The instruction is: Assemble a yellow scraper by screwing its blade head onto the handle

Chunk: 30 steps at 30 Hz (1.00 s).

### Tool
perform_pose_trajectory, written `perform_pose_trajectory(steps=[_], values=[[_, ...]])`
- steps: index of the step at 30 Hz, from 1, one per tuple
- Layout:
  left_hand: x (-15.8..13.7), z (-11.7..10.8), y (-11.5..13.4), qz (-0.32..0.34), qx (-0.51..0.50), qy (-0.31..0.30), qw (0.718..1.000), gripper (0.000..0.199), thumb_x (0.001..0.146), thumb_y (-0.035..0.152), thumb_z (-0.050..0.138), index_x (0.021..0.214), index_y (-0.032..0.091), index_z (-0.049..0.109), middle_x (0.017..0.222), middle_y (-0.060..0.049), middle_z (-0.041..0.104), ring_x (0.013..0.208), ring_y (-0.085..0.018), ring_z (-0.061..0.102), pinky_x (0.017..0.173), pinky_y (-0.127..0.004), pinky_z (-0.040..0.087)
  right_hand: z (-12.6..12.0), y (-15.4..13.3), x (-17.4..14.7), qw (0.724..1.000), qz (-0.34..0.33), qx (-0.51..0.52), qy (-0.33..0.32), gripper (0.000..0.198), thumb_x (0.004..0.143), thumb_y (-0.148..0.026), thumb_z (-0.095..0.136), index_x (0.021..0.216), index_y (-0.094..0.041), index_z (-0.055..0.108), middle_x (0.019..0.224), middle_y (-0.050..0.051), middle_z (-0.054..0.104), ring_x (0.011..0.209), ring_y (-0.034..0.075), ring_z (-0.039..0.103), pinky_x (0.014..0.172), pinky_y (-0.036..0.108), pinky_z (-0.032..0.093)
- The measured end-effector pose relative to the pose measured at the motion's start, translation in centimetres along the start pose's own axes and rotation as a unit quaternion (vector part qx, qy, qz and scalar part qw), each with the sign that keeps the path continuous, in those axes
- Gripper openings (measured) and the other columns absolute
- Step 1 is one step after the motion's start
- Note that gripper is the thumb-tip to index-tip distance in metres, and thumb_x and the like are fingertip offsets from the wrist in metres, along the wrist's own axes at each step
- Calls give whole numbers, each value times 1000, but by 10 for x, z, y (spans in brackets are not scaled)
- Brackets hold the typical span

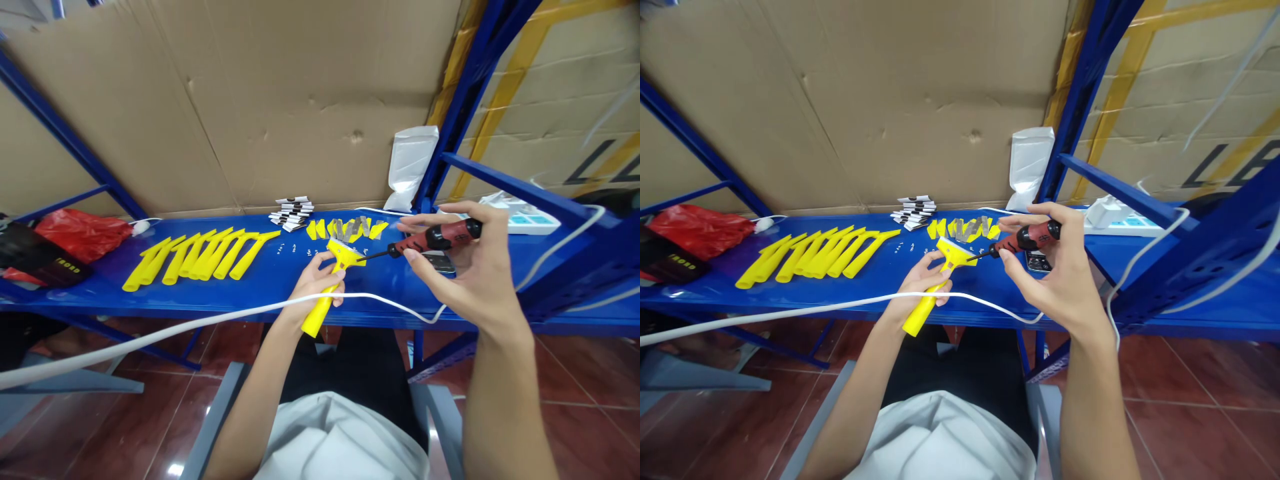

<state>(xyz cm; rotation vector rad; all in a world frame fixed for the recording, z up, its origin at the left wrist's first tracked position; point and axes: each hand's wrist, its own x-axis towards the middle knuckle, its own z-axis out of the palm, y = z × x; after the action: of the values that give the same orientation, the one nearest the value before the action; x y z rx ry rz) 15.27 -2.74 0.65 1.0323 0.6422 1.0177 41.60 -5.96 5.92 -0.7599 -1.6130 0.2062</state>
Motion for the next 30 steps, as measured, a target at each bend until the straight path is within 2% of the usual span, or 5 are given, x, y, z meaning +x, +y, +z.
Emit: perform_pose_trajectory(steps=[8, 15, 21, 27, 30], values=[[-1, 1, 2, 0, 3, -6, 1000, 64, 91, 35, 101, 136, 22, 58, 108, -3, 76, 58, -7, 65, 55, -23, 52, 1, 2, -1, 997, -18, -47, 55, 69, 87, -31, 104, 145, -37, 65, 116, 4, 81, 108, 35, 87, 102, 56, 74], [-2, 3, 4, 2, 2, 1, 1000, 65, 91, 35, 101, 138, 22, 58, 112, -3, 76, 58, -7, 65, 56, -23, 53, -2, 1, -1, 1000, 2, 23, 1, 73, 91, -35, 100, 152, -39, 58, 159, 10, 72, 124, 37, 85, 112, 64, 72], [-2, 4, 5, 3, 0, 2, 1000, 65, 89, 35, 102, 135, 22, 58, 107, -1, 74, 58, -7, 65, 54, -23, 51, -1, -1, -1, 996, -18, -70, 59, 60, 91, -31, 100, 142, -38, 68, 114, 3, 82, 109, 36, 86, 104, 63, 73], [-1, 4, 4, 9, 3, 10, 1000, 67, 88, 36, 103, 136, 21, 59, 100, 1, 73, 57, -8, 65, 54, -23, 53, -5, 1, 1, 1000, -7, -6, 1, 67, 94, -31, 95, 151, -37, 62, 143, 8, 80, 129, 37, 83, 109, 61, 72], [-1, 4, 3, 7, 0, 7, 1000, 67, 89, 36, 102, 137, 21, 58, 98, 1, 74, 57, -9, 66, 55, -23, 53, -3, 2, 0, 999, -13, -27, 19, 69, 92, -31, 98, 152, -38, 63, 133, 6, 83, 118, 35, 86, 101, 58, 75]])
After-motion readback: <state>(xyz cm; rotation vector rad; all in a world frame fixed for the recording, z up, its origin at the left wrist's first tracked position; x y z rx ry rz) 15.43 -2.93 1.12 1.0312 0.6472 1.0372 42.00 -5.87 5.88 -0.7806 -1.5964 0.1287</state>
